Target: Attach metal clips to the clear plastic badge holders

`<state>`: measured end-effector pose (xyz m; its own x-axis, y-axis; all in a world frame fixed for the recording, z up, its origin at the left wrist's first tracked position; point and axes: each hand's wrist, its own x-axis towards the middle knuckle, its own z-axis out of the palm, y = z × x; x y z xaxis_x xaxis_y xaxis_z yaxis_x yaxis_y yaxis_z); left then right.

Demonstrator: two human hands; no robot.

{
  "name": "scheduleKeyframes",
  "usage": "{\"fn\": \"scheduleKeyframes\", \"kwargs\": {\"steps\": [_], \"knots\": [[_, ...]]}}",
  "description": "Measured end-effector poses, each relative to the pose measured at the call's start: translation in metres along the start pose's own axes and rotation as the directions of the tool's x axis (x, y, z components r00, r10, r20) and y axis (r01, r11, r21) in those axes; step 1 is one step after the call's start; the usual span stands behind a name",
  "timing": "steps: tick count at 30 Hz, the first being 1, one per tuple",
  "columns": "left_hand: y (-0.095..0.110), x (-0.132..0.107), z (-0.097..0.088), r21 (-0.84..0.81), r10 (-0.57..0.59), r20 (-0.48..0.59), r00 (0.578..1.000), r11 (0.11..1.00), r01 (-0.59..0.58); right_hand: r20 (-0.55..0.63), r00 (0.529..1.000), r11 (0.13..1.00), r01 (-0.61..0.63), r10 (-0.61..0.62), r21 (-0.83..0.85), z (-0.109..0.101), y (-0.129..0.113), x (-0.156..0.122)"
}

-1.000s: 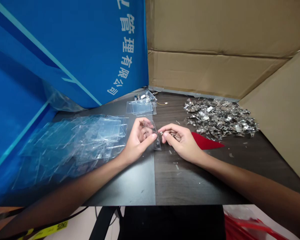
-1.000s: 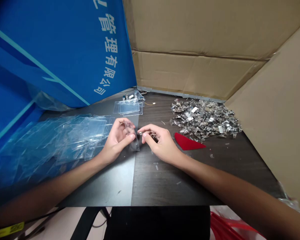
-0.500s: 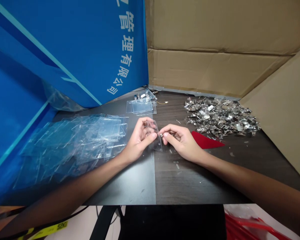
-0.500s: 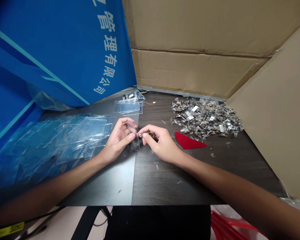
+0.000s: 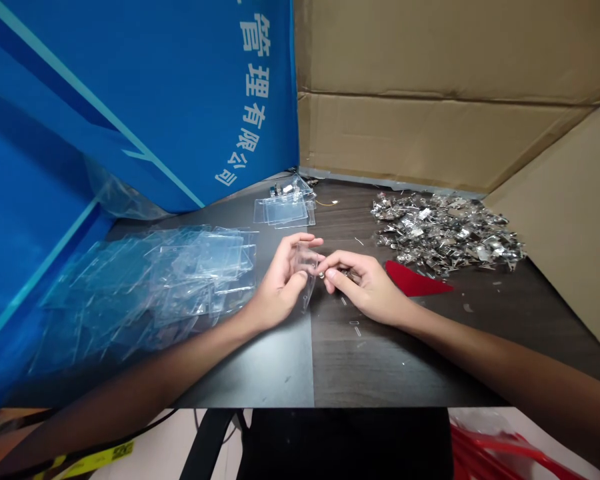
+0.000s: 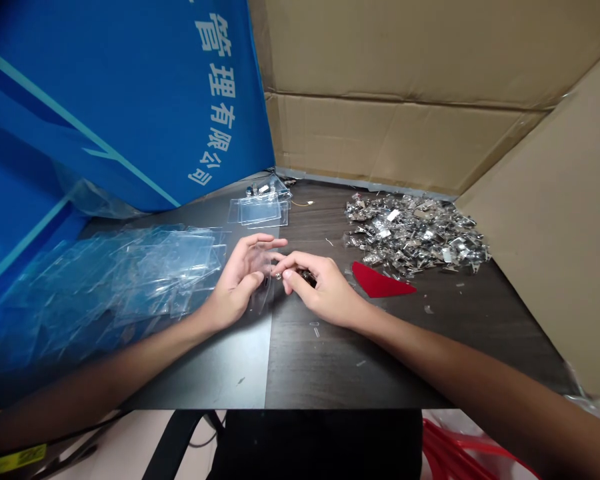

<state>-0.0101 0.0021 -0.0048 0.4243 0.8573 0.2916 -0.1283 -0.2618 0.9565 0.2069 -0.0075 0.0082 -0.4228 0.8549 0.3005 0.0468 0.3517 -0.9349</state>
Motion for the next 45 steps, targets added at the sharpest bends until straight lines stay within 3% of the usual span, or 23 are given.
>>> {"fn": "scheduleKeyframes", "kwargs": {"steps": [12,25,36,40,45], "knots": [[0.004,-0.004,0.001,0.009,0.051,0.054,0.997,0.999,-0.052,0.023,1.0,1.0,-0.01,0.011,-0.026,0.002,-0.002,-0.002],[0.009,-0.003,0.005,0.155,0.029,-0.064,0.998,0.988,-0.019,0.017,1.0,1.0,0.004,-0.004,0.007,0.002,-0.004,-0.002],[0.008,-0.003,0.003,0.252,0.071,-0.073,0.995,0.966,-0.05,-0.064,0.985,0.987,-0.158,0.158,0.007,0.005,-0.001,0.001],[0.007,-0.002,0.004,0.251,0.093,-0.07,0.993,0.965,-0.073,-0.064,0.988,0.989,-0.142,0.138,-0.051,0.004,0.001,0.001],[0.007,0.002,0.002,0.242,0.076,-0.166,0.983,0.97,-0.034,-0.052,0.996,0.997,-0.071,0.07,-0.018,0.003,-0.001,0.001]]}}
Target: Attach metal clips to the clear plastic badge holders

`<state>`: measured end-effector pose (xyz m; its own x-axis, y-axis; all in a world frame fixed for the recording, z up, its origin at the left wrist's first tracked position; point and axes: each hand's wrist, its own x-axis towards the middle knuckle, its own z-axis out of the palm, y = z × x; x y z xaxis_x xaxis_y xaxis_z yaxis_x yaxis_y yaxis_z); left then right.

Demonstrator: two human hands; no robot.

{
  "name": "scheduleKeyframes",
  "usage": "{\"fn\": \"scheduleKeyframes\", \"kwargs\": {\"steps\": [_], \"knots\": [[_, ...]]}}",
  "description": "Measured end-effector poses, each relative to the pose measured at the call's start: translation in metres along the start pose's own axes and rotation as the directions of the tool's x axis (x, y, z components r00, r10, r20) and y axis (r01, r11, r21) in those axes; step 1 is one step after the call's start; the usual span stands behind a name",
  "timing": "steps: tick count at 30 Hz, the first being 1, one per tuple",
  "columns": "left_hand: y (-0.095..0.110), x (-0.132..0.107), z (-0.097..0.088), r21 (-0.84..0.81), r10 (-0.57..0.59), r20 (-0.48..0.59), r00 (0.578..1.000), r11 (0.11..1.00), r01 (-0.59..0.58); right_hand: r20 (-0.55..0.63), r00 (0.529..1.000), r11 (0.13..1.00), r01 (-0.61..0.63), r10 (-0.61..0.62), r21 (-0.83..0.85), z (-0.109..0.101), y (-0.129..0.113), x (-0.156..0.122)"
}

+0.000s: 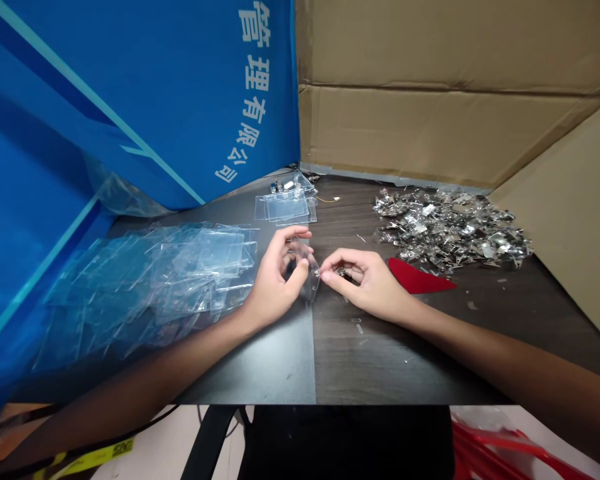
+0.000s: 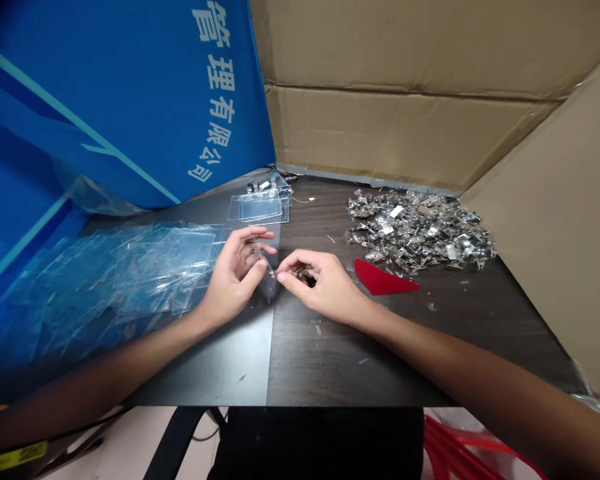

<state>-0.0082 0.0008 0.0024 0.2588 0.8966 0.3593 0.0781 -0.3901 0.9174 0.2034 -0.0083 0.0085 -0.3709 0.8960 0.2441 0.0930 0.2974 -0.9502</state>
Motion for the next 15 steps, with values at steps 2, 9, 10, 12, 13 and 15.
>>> {"fn": "scheduleKeyframes", "kwargs": {"steps": [2,9,10,12,13,15], "knots": [[0.0004,0.0018,-0.0009,-0.015,-0.018,-0.021,1.0,1.0,0.018,0.002,1.0,0.999,0.024,-0.024,0.03,-0.0001,-0.0001,0.0004],[0.0026,0.0028,-0.0029,-0.039,-0.071,0.0,0.997,0.997,0.071,-0.028,1.0,1.0,0.0,0.001,0.013,-0.0008,0.0058,0.0023],[0.0028,0.0027,-0.0031,-0.032,-0.076,-0.004,0.997,0.997,0.076,-0.036,0.999,0.999,-0.032,0.033,0.022,-0.0007,0.0065,0.0026],[0.003,0.0029,-0.0038,-0.02,-0.093,-0.011,0.996,0.995,0.093,-0.052,0.99,0.99,-0.125,0.129,0.068,-0.0005,0.0076,0.0031],[0.0031,0.0033,-0.0042,-0.019,-0.104,-0.011,0.995,0.994,0.103,-0.055,0.982,0.981,-0.173,0.179,0.092,-0.0005,0.0079,0.0033],[0.003,0.0044,-0.0048,-0.035,-0.12,-0.004,0.993,0.992,0.12,-0.055,0.969,0.965,-0.232,0.24,0.124,-0.0007,0.0083,0.0034]]}}
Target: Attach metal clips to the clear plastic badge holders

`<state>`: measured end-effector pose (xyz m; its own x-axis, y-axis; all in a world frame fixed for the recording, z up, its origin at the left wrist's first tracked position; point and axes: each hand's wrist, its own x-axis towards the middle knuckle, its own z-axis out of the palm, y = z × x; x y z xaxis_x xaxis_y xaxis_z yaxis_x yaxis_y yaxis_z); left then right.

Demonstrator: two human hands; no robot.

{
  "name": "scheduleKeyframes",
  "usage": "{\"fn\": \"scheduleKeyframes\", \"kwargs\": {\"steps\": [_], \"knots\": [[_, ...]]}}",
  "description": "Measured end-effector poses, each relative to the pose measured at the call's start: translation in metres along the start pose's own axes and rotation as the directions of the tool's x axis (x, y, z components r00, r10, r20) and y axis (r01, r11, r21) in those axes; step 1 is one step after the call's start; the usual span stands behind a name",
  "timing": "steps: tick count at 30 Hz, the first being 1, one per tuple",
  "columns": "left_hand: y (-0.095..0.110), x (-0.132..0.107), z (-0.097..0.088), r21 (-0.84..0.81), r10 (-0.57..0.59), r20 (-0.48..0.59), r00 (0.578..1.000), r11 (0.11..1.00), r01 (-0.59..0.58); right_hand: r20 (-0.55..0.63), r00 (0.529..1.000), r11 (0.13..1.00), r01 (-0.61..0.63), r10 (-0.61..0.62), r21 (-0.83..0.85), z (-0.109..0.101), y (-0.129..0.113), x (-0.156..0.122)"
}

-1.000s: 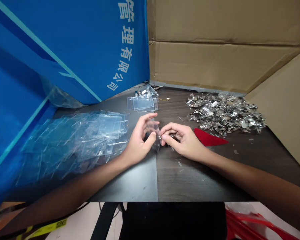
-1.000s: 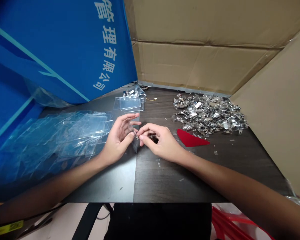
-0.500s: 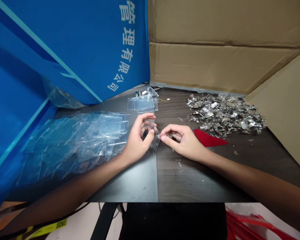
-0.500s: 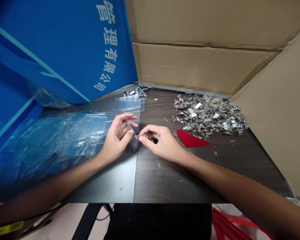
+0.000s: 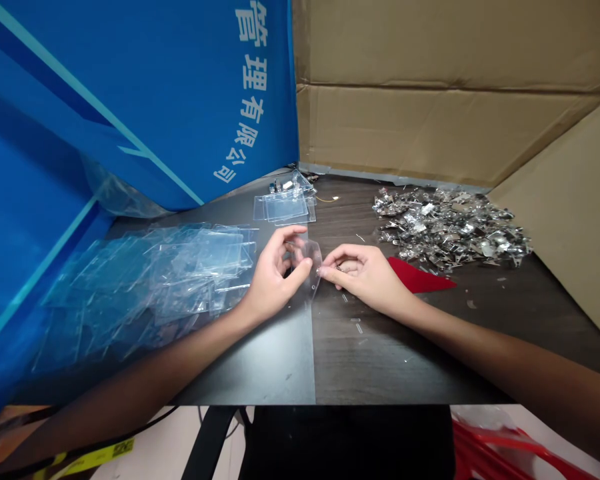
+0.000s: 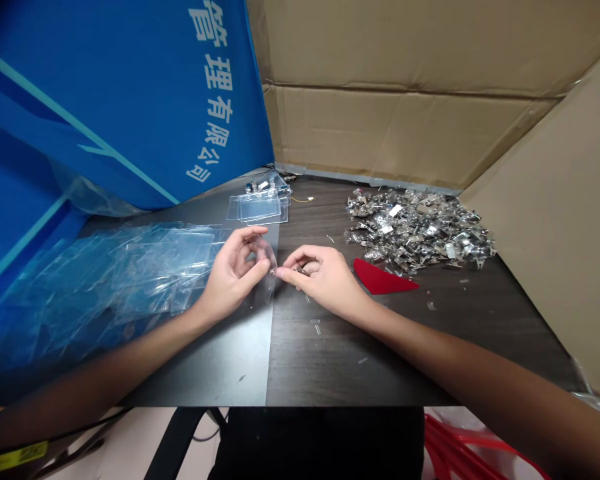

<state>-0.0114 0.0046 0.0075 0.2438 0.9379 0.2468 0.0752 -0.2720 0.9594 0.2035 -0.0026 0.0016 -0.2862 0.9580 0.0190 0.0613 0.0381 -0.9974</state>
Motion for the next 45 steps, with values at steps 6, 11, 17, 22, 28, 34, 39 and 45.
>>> {"fn": "scheduleKeyframes", "kwargs": {"steps": [6,11,17,22,28,34,39,45], "knots": [[0.0,0.004,-0.001,-0.072,0.0,0.001,1.0,0.997,0.0,0.02,0.989,0.984,0.149,-0.148,-0.098,0.0,0.003,-0.001],[-0.001,0.007,-0.004,-0.1,-0.024,-0.002,1.0,0.995,0.024,0.107,0.965,0.966,0.248,-0.239,-0.076,0.0,0.002,-0.002],[-0.005,0.008,-0.007,-0.131,-0.007,0.039,0.999,0.991,0.012,0.098,0.969,0.974,0.227,-0.225,-0.005,-0.004,0.003,0.0],[-0.004,0.008,-0.005,-0.077,0.016,0.029,0.999,0.997,-0.014,0.054,0.977,0.978,0.205,-0.206,0.029,-0.003,0.003,0.001],[-0.012,0.011,-0.004,0.014,0.085,-0.06,0.995,0.996,-0.085,0.043,0.994,0.987,0.099,-0.105,0.124,-0.001,0.0,-0.001],[-0.019,0.009,-0.003,0.126,0.164,-0.149,0.975,0.981,-0.146,0.057,0.989,0.988,0.13,-0.135,0.08,-0.002,-0.001,-0.001],[-0.019,0.008,0.0,0.179,0.188,-0.164,0.968,0.971,-0.158,0.056,0.991,0.986,0.118,-0.125,0.113,-0.002,-0.002,-0.002],[-0.021,0.007,0.0,0.18,0.186,-0.156,0.97,0.971,-0.157,0.061,0.991,0.987,0.11,-0.118,0.119,-0.002,-0.001,-0.002]]}}
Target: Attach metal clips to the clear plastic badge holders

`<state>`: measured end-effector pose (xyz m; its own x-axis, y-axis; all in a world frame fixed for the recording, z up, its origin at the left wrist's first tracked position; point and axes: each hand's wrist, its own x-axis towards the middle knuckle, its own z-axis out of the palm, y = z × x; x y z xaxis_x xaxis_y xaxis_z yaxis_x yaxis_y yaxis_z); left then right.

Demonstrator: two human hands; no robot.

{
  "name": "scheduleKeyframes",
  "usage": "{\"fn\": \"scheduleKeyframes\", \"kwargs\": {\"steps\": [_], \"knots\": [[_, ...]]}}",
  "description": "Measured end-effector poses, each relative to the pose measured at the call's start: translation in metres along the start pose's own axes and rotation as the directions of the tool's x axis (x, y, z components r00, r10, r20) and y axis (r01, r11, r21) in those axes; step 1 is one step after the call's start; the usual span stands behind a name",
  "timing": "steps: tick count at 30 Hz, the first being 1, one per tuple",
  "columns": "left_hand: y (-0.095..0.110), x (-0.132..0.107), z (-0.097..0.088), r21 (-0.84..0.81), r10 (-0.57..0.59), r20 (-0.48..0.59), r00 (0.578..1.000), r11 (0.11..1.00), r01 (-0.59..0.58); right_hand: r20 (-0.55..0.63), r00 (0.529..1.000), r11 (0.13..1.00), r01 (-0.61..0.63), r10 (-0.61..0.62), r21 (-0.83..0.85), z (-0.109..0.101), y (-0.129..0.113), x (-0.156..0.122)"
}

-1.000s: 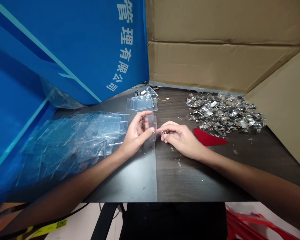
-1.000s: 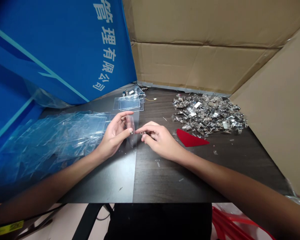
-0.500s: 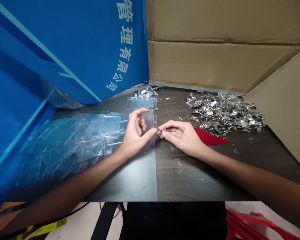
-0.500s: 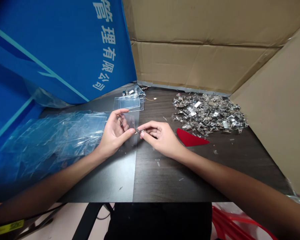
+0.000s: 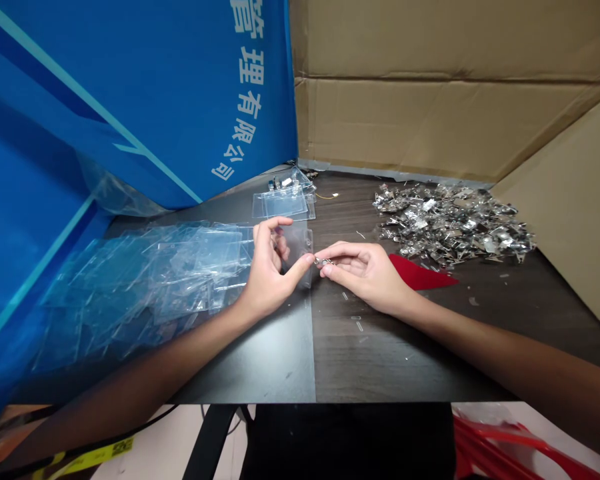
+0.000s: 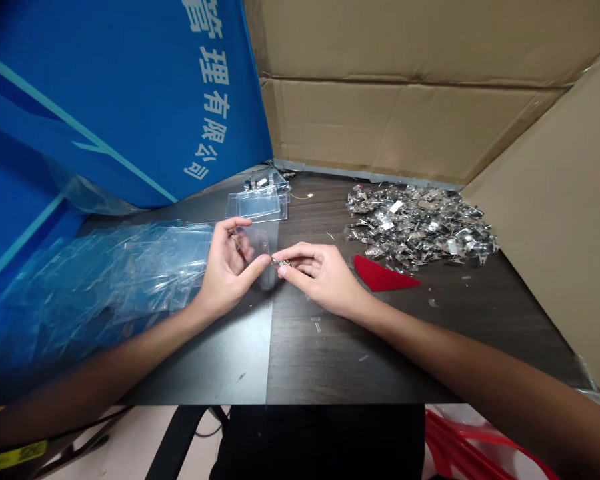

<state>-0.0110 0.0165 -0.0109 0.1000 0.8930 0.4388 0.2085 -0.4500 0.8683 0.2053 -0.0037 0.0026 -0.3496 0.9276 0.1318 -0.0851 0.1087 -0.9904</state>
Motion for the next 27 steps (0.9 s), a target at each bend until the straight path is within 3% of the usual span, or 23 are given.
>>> {"fn": "scheduleKeyframes", "kwargs": {"steps": [11,15,21,27], "knots": [[0.006,-0.005,0.001,0.053,0.048,-0.012,0.999,0.997,-0.047,-0.035,0.999,0.998,0.005,-0.007,-0.06,0.003,-0.006,-0.001],[0.008,-0.008,0.001,0.079,0.075,-0.003,0.997,0.994,-0.074,-0.039,0.994,0.979,0.09,-0.099,-0.183,0.003,-0.006,-0.002],[0.012,-0.007,0.003,0.056,0.09,0.006,0.996,0.994,-0.09,-0.028,0.947,0.852,0.276,-0.321,-0.446,0.002,-0.007,-0.005],[0.015,-0.006,0.004,0.018,0.165,0.011,0.986,0.986,-0.165,0.067,0.862,0.692,0.448,-0.503,-0.567,-0.001,-0.01,-0.006]]}}
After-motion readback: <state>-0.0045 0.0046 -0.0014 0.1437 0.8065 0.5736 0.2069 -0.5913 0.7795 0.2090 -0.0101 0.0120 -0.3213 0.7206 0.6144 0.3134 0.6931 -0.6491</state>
